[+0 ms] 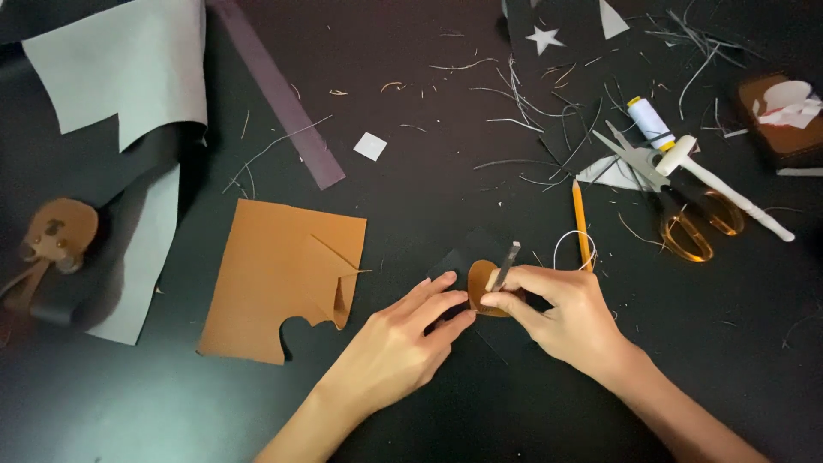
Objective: Using a hammer and a hole punch tool to create stitching holes in a small piece of brown leather on a workbench.
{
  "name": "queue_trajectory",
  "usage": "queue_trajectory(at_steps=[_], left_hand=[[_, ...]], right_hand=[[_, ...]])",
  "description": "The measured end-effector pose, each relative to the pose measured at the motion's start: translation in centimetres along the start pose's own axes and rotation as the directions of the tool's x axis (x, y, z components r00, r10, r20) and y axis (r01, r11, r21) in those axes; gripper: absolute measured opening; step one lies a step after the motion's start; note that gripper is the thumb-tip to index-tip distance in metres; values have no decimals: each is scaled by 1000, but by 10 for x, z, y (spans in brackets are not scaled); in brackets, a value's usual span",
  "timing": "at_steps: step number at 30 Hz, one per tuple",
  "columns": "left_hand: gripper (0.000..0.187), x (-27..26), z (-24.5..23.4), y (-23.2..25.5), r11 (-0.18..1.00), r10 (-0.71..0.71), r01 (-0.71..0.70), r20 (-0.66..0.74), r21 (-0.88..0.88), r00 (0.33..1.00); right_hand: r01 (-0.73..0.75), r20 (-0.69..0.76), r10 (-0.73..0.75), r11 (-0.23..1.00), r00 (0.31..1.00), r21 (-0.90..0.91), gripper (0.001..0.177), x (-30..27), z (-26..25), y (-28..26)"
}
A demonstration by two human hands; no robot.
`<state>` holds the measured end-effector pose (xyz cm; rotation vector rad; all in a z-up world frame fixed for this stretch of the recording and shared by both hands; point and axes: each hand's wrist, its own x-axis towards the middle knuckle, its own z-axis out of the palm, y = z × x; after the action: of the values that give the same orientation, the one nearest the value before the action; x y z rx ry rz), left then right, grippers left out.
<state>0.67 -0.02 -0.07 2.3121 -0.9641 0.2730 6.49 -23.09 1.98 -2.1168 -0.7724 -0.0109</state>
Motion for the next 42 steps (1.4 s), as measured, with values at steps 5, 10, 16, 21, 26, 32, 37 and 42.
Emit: queue_trajectory(at_steps=[5, 10, 16, 21, 26, 32, 37, 42], left_hand=[[31, -2, 1, 0, 1000, 2, -2, 1, 23, 1000], [26, -1, 1, 1, 1000, -11, 11, -13, 11, 1000], [29, -3, 1, 0, 1000, -17, 17, -2, 13, 1000], [31, -3, 2, -1, 1000, -11, 11, 8, 24, 1000], [32, -3, 5, -2, 999, 4, -3, -24, 38, 1000], [31, -2, 12, -3, 995, -14, 17, -24, 100, 1000], [30, 2, 7, -1, 995, -20, 22, -24, 97, 1000], [30, 1, 8, -1, 995, -30, 31, -13, 93, 999]], right_hand=[[-10, 2, 10, 1000, 1000, -3, 7, -2, 0, -1], [6, 9, -6, 1000, 1000, -6, 6, 0, -1, -2], [9, 24, -8, 999, 1000, -33, 8, -1, 0, 4], [-42, 35, 43, 999, 998, -21, 8, 1, -1, 3], [-31, 41, 32, 999, 999, -13, 8, 1, 0, 5], [-52, 9, 51, 998, 999, 21, 2, 8, -4, -5], [-66, -25, 67, 995, 997, 70, 5, 11, -4, -10], [-64, -26, 65, 996, 998, 55, 5, 13, -6, -17]])
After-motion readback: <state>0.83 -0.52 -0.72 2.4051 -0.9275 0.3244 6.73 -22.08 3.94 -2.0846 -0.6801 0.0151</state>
